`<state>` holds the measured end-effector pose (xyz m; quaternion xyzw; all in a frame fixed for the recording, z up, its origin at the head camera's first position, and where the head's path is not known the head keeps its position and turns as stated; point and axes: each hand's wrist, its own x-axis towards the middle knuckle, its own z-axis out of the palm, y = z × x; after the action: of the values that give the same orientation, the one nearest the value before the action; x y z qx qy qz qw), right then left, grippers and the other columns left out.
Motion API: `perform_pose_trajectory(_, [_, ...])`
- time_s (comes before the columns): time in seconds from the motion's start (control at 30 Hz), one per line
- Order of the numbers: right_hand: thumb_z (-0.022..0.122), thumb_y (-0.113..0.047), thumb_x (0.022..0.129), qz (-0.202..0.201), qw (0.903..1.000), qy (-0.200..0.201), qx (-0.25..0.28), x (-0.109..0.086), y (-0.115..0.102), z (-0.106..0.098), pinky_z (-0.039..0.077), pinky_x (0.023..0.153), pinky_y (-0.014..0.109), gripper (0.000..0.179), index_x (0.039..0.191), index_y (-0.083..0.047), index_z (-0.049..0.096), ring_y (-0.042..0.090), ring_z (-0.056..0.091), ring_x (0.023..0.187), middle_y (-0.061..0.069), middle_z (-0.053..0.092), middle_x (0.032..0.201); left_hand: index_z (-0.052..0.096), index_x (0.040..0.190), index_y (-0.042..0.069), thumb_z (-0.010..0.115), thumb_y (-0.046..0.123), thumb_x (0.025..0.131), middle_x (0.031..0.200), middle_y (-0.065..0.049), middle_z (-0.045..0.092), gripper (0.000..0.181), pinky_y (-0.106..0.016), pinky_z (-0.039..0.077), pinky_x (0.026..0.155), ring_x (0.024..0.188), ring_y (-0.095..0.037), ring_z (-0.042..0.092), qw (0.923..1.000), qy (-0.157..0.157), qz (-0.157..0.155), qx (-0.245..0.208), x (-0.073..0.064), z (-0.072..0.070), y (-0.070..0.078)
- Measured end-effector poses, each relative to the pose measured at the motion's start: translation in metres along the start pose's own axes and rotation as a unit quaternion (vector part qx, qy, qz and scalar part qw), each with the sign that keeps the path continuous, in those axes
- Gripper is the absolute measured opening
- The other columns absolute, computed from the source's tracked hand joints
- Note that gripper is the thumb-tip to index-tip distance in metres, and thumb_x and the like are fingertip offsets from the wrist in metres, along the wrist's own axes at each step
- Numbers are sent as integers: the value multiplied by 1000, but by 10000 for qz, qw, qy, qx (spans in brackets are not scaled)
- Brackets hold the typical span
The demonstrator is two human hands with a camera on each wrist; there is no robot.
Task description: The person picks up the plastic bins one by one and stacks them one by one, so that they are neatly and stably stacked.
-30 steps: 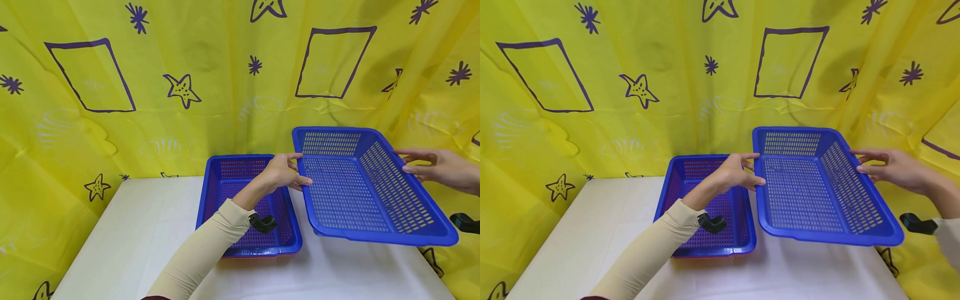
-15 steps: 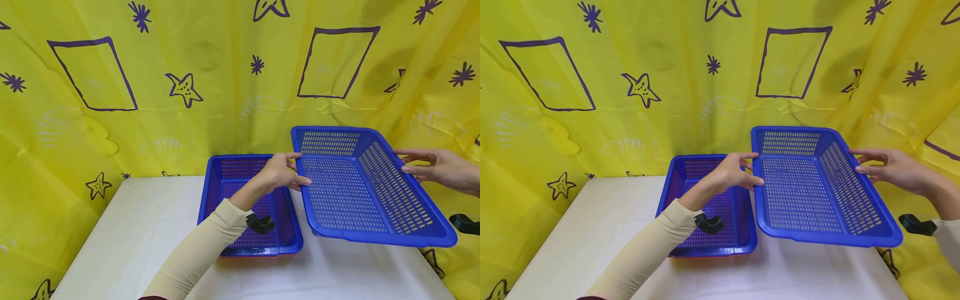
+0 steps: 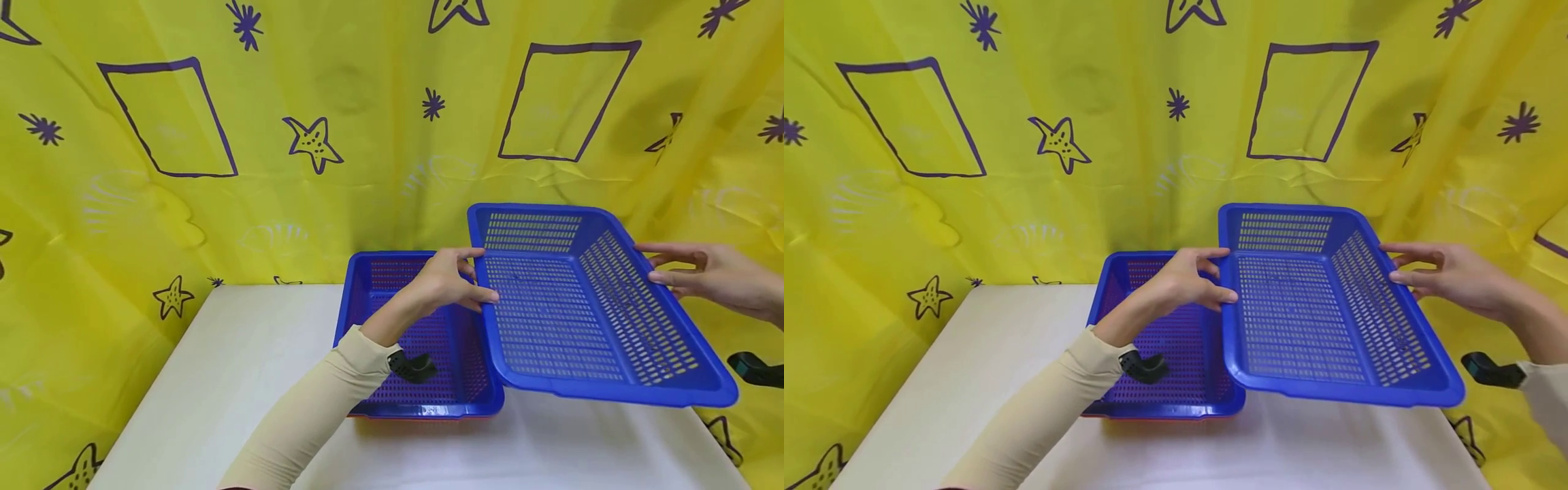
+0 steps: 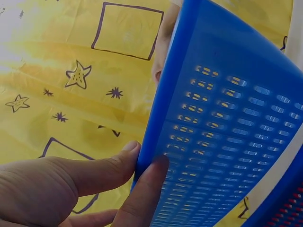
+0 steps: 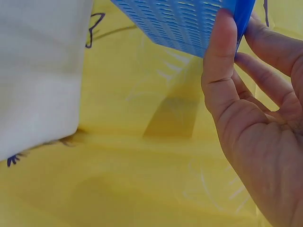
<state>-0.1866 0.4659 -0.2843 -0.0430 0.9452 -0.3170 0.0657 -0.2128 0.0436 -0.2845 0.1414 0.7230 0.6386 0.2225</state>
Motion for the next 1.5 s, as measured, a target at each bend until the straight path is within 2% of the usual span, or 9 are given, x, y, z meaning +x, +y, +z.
perform_pose_trajectory(0.17, [59, -29, 106, -112, 9999, -62, 1, 5, -11, 5, 58, 72, 26, 65, 158, 1, 33, 18, 70, 89, 28, 46, 137, 48, 154, 10, 84, -11, 78, 125, -17, 55, 87, -36, 64, 70, 73, -30, 76, 10000, 33, -10, 27, -7, -12, -1])
perform_pose_trajectory(0.43, [62, -26, 105, -359, 9993, -41, 31, 12, -29, 14, 58, 74, 24, 62, 156, 0, 38, 15, 70, 91, 25, 49, 135, 48, 154, 10, 83, -12, 79, 106, -11, 53, 86, -37, 64, 70, 73, -31, 75, 9998, 84, 13, 198, -19, -31, -2])
perform_pose_trajectory(0.73, [65, -31, 103, -447, 9987, -172, 142, 18, -52, 25, 59, 76, 24, 66, 158, -6, 38, 17, 70, 95, 24, 49, 138, 45, 156, 10, 83, -9, 80, 124, -20, 55, 87, -40, 64, 74, 75, -30, 76, 9985, 142, 20, 519, -34, -56, -4])
perform_pose_trajectory(1.1, [65, -24, 103, -741, 9945, -370, 637, 27, -81, 43, 62, 79, 29, 63, 158, -5, 39, 17, 71, 95, 23, 51, 137, 44, 156, 7, 84, -7, 80, 123, -20, 54, 87, -38, 64, 73, 77, -30, 76, 9964, 302, 33, 792, -53, -87, -10])
perform_pose_trajectory(1.33, [68, -25, 101, -912, 9925, -345, 743, 34, -98, 61, 63, 76, 33, 64, 156, -3, 42, 24, 72, 90, 24, 55, 131, 43, 155, 4, 82, -10, 81, 112, -17, 52, 84, -39, 64, 74, 76, -26, 75, 9960, 354, 75, 814, -64, -106, -14])
perform_pose_trajectory(1.5, [70, -27, 100, -1013, 9900, -373, 906, 39, -111, 71, 63, 78, 35, 64, 154, -3, 45, 25, 73, 91, 24, 56, 129, 42, 156, 4, 81, -8, 83, 116, -19, 52, 84, -39, 64, 76, 78, -28, 75, 9947, 402, -6, 943, -74, -119, -17])
